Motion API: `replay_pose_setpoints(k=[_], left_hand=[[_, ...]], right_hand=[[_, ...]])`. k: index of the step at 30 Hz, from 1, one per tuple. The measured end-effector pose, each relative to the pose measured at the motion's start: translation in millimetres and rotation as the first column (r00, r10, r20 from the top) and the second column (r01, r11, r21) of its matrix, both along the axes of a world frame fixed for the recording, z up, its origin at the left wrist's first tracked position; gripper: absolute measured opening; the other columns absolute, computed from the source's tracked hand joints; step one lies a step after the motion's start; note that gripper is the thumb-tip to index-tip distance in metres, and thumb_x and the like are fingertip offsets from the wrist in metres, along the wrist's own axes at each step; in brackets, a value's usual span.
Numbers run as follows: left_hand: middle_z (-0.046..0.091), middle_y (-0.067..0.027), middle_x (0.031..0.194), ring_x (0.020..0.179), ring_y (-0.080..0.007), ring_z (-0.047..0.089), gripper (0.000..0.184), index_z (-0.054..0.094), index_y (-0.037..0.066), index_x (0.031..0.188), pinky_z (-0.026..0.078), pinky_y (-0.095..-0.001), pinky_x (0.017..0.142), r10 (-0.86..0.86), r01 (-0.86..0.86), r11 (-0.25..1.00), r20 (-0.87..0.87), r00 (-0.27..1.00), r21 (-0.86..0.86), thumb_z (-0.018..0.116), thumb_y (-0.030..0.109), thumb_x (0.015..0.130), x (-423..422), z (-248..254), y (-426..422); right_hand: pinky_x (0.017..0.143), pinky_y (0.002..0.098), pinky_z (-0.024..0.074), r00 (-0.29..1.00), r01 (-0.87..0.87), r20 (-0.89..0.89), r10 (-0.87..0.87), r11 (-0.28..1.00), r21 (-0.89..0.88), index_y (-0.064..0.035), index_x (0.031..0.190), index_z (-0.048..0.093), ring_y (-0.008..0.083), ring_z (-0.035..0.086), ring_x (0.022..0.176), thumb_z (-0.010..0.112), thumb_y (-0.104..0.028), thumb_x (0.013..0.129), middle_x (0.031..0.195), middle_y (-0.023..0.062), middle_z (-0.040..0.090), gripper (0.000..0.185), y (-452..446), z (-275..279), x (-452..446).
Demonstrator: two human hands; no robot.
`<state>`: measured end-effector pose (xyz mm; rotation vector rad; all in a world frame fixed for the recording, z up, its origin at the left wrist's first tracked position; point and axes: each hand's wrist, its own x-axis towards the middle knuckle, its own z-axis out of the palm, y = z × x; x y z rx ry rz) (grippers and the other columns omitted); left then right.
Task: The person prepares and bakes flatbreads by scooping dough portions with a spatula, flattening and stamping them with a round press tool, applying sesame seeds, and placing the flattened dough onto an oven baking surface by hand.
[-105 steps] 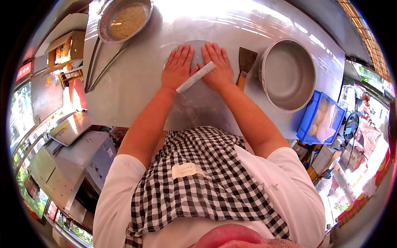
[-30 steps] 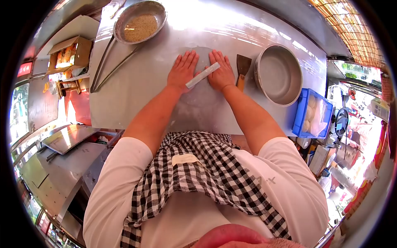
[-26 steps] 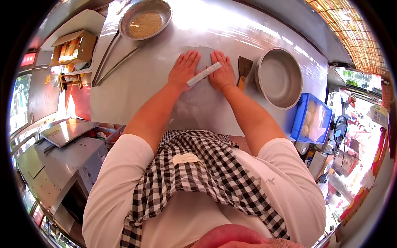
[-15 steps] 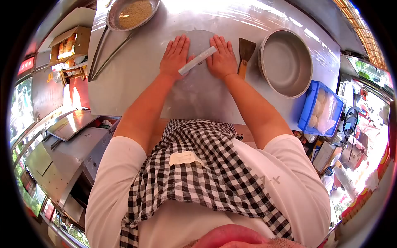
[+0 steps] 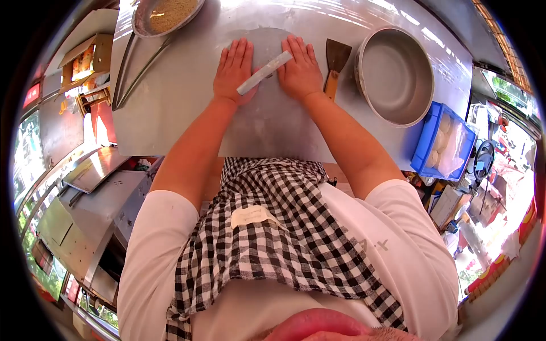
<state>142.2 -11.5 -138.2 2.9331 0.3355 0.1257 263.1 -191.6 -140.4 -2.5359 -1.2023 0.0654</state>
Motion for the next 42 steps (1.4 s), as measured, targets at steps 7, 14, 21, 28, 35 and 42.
replay_pose_setpoints(k=[7, 14, 21, 28, 35, 42], left_hand=[[0.029, -0.0149, 0.172, 0.161, -0.0304, 0.023, 0.068, 0.032, 0.003, 0.164, 0.014, -0.0488, 0.132, -0.017, 0.017, 1.000, -0.005, 1.000, 0.006, 0.047, 0.038, 0.107, 4, 10, 0], [0.031, -0.0162, 0.170, 0.160, -0.0316, 0.025, 0.068, 0.035, 0.003, 0.162, 0.017, -0.0527, 0.130, -0.073, 0.076, 0.996, 0.051, 0.996, -0.047, 0.052, 0.035, 0.104, -8, 12, 9], [0.039, -0.0196, 0.165, 0.154, -0.0363, 0.034, 0.064, 0.044, 0.000, 0.156, 0.027, -0.0559, 0.125, -0.090, 0.102, 0.992, 0.148, 0.985, -0.080, 0.059, 0.028, 0.100, -8, 15, 4], [0.036, -0.0163, 0.168, 0.158, -0.0315, 0.029, 0.065, 0.041, 0.002, 0.159, 0.023, -0.0490, 0.130, -0.052, 0.089, 0.982, 0.213, 0.976, -0.168, 0.052, 0.036, 0.105, 27, 7, 27], [0.036, -0.0177, 0.167, 0.156, -0.0344, 0.031, 0.071, 0.038, 0.000, 0.159, 0.023, -0.0490, 0.130, -0.117, 0.121, 0.991, 0.070, 0.991, -0.049, 0.054, 0.042, 0.105, 23, -2, 18], [0.032, -0.0161, 0.170, 0.158, -0.0317, 0.028, 0.074, 0.036, 0.001, 0.161, 0.021, -0.0473, 0.131, -0.111, 0.113, 0.993, 0.036, 0.993, -0.034, 0.053, 0.044, 0.104, 36, 4, 23]], right_hand=[[0.132, 0.0484, 0.0162, 0.999, 0.002, 0.045, -0.001, 1.000, -0.025, -0.0048, 0.159, 0.042, 0.0297, 0.026, 0.160, 0.052, -0.035, 0.104, 0.170, 0.0139, 0.033, 0.063, 2, 10, 2], [0.131, 0.0506, 0.0173, 0.998, 0.058, 0.016, -0.058, 0.998, -0.004, -0.0071, 0.157, 0.044, 0.0312, 0.029, 0.158, 0.051, -0.034, 0.104, 0.167, 0.0138, 0.038, 0.060, 16, 7, -21], [0.132, 0.0493, 0.0161, 0.998, 0.061, -0.001, -0.061, 0.997, -0.039, -0.0084, 0.158, 0.044, 0.0297, 0.028, 0.159, 0.052, -0.037, 0.104, 0.167, 0.0124, 0.038, 0.062, 4, 9, -29], [0.131, 0.0495, 0.0202, 0.997, 0.062, -0.038, -0.060, 0.996, 0.070, -0.0069, 0.157, 0.044, 0.0327, 0.033, 0.156, 0.050, -0.036, 0.106, 0.165, 0.0146, 0.041, 0.059, 19, 19, 0], [0.131, 0.0487, 0.0205, 0.998, 0.041, 0.048, -0.039, 0.998, -0.047, -0.0033, 0.159, 0.040, 0.0326, 0.031, 0.158, 0.049, -0.037, 0.107, 0.169, 0.0151, 0.036, 0.063, 18, 6, 7], [0.130, 0.0489, 0.0214, 0.999, 0.048, 0.003, -0.048, 0.999, -0.017, -0.0043, 0.159, 0.041, 0.0317, 0.030, 0.158, 0.052, -0.038, 0.106, 0.169, 0.0147, 0.036, 0.063, 19, 10, 7]])
